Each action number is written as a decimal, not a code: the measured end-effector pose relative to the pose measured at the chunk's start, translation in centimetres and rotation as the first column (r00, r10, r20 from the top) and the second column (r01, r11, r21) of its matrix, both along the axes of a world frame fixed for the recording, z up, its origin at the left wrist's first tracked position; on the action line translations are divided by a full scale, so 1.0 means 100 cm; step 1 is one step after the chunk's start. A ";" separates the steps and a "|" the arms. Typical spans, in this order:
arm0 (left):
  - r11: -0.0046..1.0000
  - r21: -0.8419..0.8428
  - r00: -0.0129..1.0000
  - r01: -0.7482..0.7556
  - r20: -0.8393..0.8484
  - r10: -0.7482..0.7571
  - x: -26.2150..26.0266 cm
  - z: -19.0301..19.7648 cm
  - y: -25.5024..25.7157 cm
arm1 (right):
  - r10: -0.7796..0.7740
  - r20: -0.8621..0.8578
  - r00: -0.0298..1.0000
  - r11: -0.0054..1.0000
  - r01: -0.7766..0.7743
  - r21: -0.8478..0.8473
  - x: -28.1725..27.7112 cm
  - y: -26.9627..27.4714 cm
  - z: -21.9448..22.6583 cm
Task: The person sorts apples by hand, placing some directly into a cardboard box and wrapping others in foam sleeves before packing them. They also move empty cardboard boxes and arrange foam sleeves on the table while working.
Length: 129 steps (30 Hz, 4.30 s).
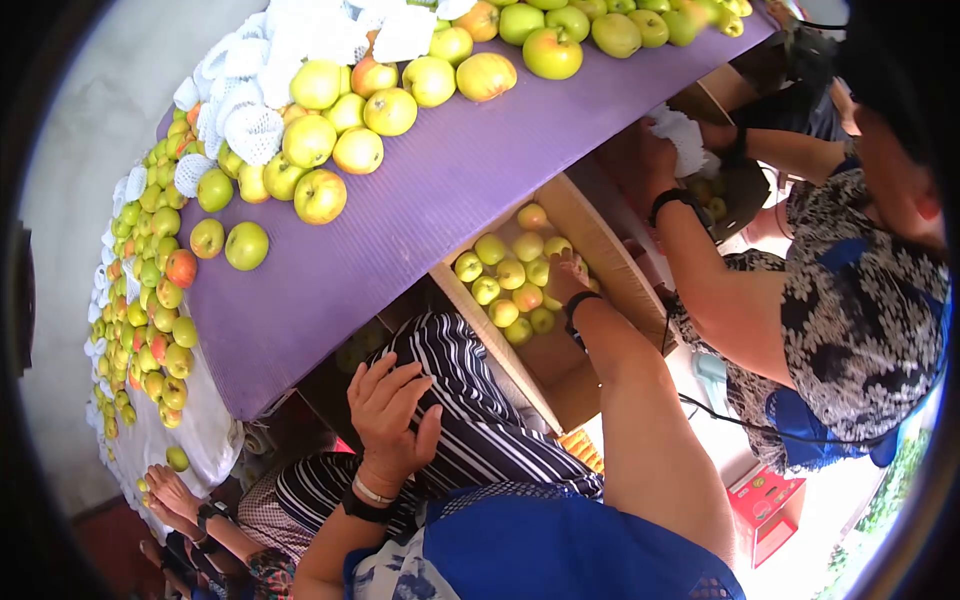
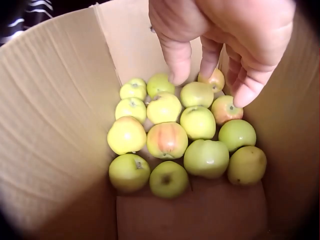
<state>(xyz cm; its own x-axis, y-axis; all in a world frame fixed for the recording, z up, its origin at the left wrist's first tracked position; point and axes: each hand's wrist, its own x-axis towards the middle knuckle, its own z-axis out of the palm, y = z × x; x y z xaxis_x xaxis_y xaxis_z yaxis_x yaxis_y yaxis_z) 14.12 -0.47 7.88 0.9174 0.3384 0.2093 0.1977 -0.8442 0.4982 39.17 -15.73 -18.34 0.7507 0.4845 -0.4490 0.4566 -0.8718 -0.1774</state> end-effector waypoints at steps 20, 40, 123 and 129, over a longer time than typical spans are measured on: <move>0.999 -0.053 0.999 -0.008 -0.053 0.005 -0.005 -0.007 0.004 | 0.303 -0.202 0.932 0.943 -0.323 -0.077 -0.021 0.002 -0.031; 0.999 -0.015 0.998 0.052 0.026 -0.051 -0.003 -0.006 0.000 | 0.108 -0.203 0.973 0.994 -0.103 0.035 -0.041 0.007 0.007; 0.252 -0.301 0.035 -0.920 0.576 0.817 -0.282 0.030 0.319 | 0.674 -0.302 0.674 0.457 -0.059 0.887 -0.260 0.174 0.240; 0.503 -0.320 0.328 -0.803 0.468 0.821 -0.228 0.029 0.272 | 0.683 -0.418 0.599 0.409 0.161 0.898 -0.233 0.131 0.263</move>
<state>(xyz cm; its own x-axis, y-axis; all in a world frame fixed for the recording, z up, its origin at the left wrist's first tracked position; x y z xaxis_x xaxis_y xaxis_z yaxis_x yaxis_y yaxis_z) -8.70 26.75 10.74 -0.0747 0.8666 0.4934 0.4949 -0.3973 0.7728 15.91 -2.64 7.97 0.1759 0.9825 0.0607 -0.0059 0.0627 -0.9980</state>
